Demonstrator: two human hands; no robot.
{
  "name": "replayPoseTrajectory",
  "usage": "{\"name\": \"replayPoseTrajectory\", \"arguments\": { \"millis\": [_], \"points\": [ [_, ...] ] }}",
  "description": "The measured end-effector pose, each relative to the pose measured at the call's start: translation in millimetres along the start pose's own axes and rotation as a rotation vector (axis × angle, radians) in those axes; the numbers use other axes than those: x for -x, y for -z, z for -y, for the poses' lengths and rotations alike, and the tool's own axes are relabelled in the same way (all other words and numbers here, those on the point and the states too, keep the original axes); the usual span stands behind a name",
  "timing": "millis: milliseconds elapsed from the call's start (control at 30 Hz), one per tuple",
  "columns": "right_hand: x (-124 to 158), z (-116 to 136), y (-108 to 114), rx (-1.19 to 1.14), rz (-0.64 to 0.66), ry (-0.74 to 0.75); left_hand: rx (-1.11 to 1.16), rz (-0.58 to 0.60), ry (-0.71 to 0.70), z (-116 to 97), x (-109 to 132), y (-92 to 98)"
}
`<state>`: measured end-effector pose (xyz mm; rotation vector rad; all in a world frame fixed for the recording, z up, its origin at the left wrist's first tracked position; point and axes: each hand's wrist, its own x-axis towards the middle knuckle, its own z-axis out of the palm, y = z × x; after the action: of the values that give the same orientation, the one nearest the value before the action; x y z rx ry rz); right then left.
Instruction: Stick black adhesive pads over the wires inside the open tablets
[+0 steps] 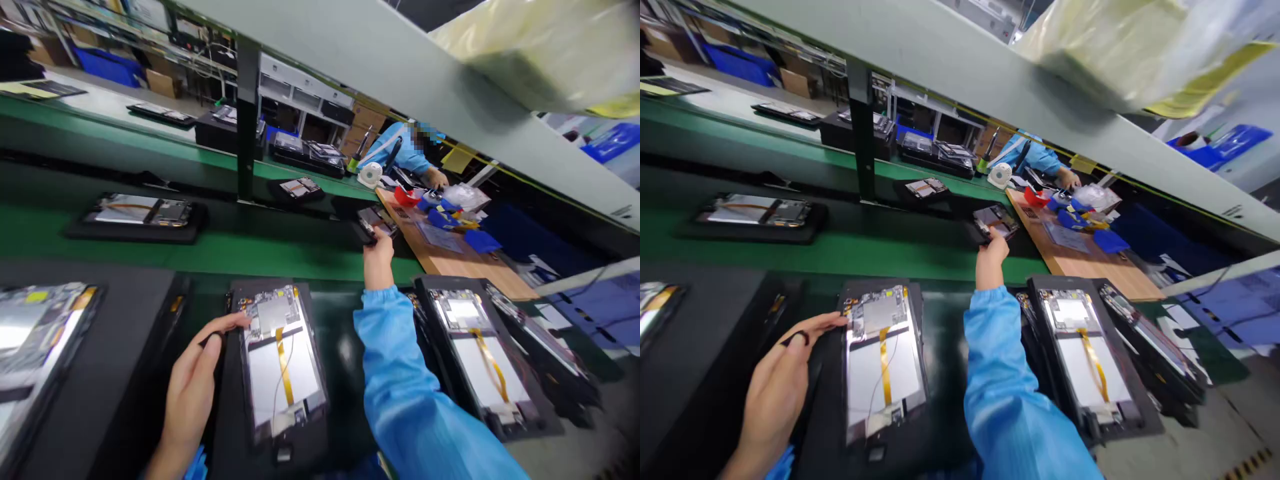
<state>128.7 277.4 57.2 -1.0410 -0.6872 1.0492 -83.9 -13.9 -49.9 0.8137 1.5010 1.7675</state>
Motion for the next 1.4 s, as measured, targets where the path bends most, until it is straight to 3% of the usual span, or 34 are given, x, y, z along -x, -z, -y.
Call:
{"name": "replayPoseTrajectory", "arguments": {
  "millis": [100,267,367,433,567,667,867,967,1067,1167,1233,1400],
  "points": [
    [57.8,-1.5,28.6,0.003,0.063,-0.097,0.028,0.010,-0.048,-13.5,16.0,4.3],
    [173.8,-8.9,106.9,0.077,0.266,-0.220,-0.006,0.024,-0.149,-16.6,54.4,15.0],
    [209.9,-21.5,132.6,0.186,0.390,-0.276,-0.138,0.045,-0.276,-11.2,77.4,19.2],
    [216.2,-28.3,139.6,0.273,0.461,-0.271,-0.295,0.109,-0.427,-9.3,89.9,20.6],
    [206.3,-29.1,149.4,0.456,0.542,-0.145,-0.665,0.395,-0.761,-11.7,99.8,18.9],
    [194.7,-21.6,159.3,0.530,0.599,-0.064,-0.824,0.445,-0.863,-14.6,94.7,14.0],
    [197.2,-5.4,178.5,0.594,0.686,0.029,-0.850,0.449,-0.881,-10.9,90.9,4.4],
    [215.5,-0.2,185.5,0.654,0.632,0.246,-0.813,0.429,-0.851,-7.5,98.5,4.9],
    [235.9,3.1,183.0,0.669,0.572,0.494,-0.738,0.303,-0.705,-5.0,107.5,8.6],
    [249.8,3.2,165.8,0.732,0.882,0.607,-0.648,0.184,-0.579,-3.0,115.0,11.8],
    [253.6,0.3,150.1,0.878,1.073,0.679,-0.599,0.174,-0.562,-2.3,119.0,12.7],
    [252.5,-12.3,127.6,1.114,1.224,0.793,-0.556,0.216,-0.583,-3.4,126.2,14.0]
  ]
}}
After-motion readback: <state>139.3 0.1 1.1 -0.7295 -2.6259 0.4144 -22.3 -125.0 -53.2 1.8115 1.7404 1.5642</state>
